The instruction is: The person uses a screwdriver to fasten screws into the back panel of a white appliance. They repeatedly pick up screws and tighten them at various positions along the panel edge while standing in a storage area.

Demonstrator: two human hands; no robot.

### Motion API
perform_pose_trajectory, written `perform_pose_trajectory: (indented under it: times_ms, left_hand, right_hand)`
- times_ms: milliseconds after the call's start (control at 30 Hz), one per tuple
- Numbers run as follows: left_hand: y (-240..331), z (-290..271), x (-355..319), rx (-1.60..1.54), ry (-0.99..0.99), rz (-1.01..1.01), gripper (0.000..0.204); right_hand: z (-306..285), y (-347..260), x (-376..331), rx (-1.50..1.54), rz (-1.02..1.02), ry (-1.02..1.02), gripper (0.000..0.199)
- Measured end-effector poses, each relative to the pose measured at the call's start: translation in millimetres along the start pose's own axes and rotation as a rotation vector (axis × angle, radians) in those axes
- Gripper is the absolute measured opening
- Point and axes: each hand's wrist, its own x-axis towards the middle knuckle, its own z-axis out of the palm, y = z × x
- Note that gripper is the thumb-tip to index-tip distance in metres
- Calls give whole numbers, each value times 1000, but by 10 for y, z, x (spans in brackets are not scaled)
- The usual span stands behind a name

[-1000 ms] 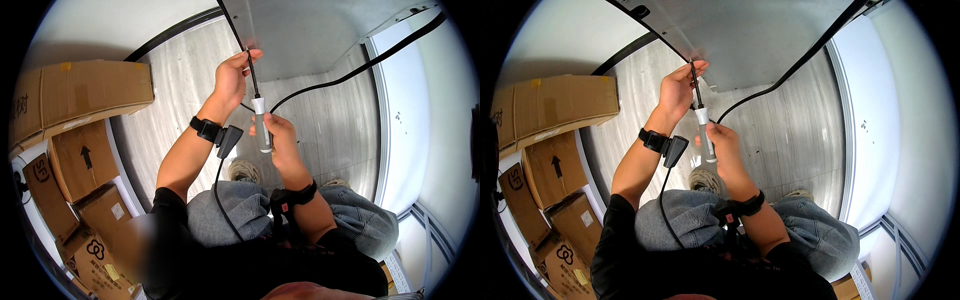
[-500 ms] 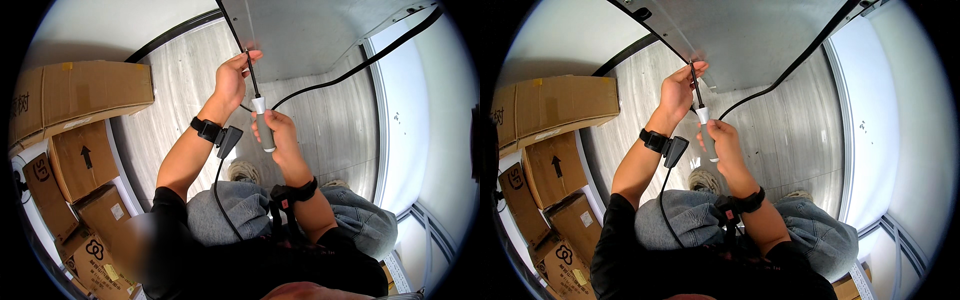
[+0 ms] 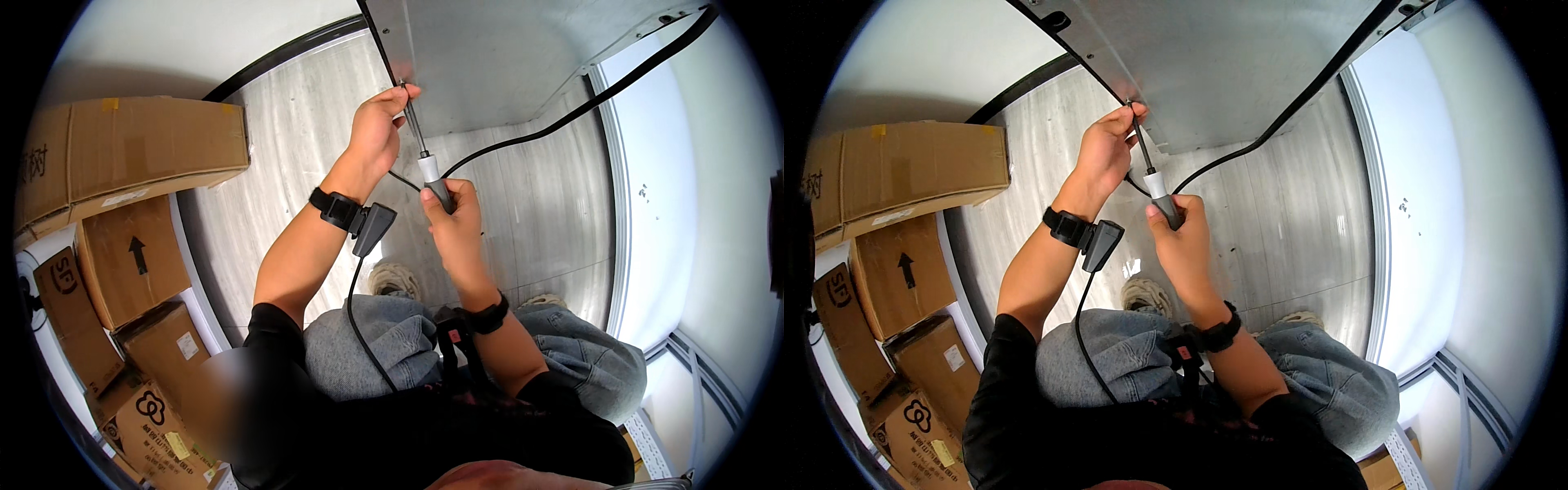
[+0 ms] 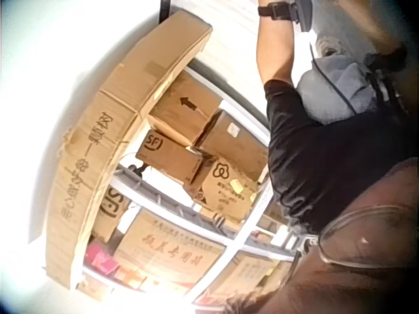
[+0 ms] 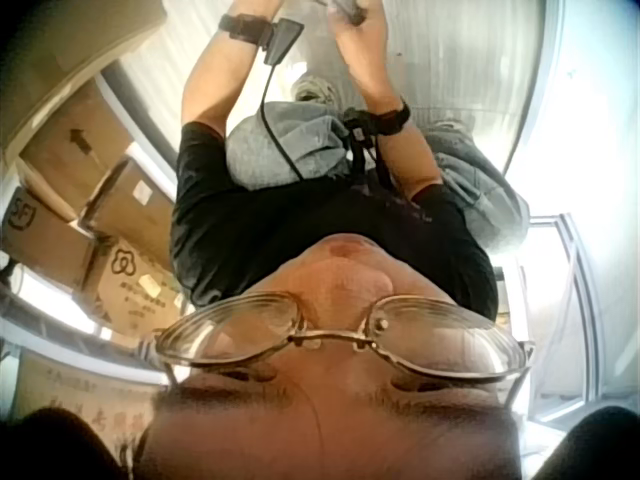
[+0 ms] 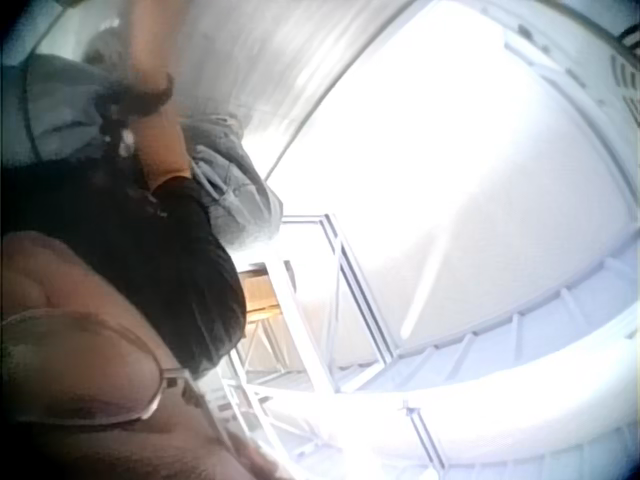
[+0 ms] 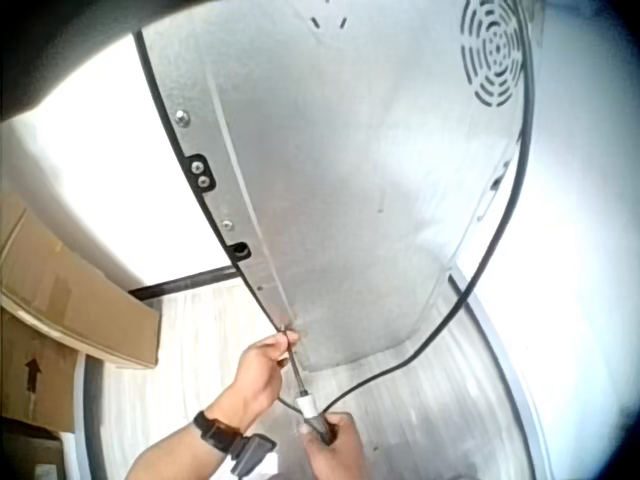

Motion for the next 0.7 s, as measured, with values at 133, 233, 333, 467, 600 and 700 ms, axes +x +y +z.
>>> perform_pose_trajectory:
  times_ms: [133, 233, 333, 467, 600, 700]
  left_hand:
    - [71, 72, -103, 32, -25, 15, 22]
    - [137, 100, -236, 38, -142, -101, 27]
    - [123, -2, -194, -10, -195, -109, 25]
    - [106, 44, -172, 13, -60, -126, 23]
    - [125, 55, -195, 39, -77, -135, 23]
    - [205, 28, -230, 16, -178, -137, 23]
  right_hand:
    - [-16, -190, -13, 696, 458, -152, 24]
    - [-120, -112, 56, 998, 550, -361, 28]
    - [-125, -160, 55, 923, 600, -333, 30]
    - [0, -186, -67, 503, 383, -134, 36]
    - [64, -127, -114, 575, 308, -118, 29]
    - [-93, -181, -33, 919, 537, -283, 26]
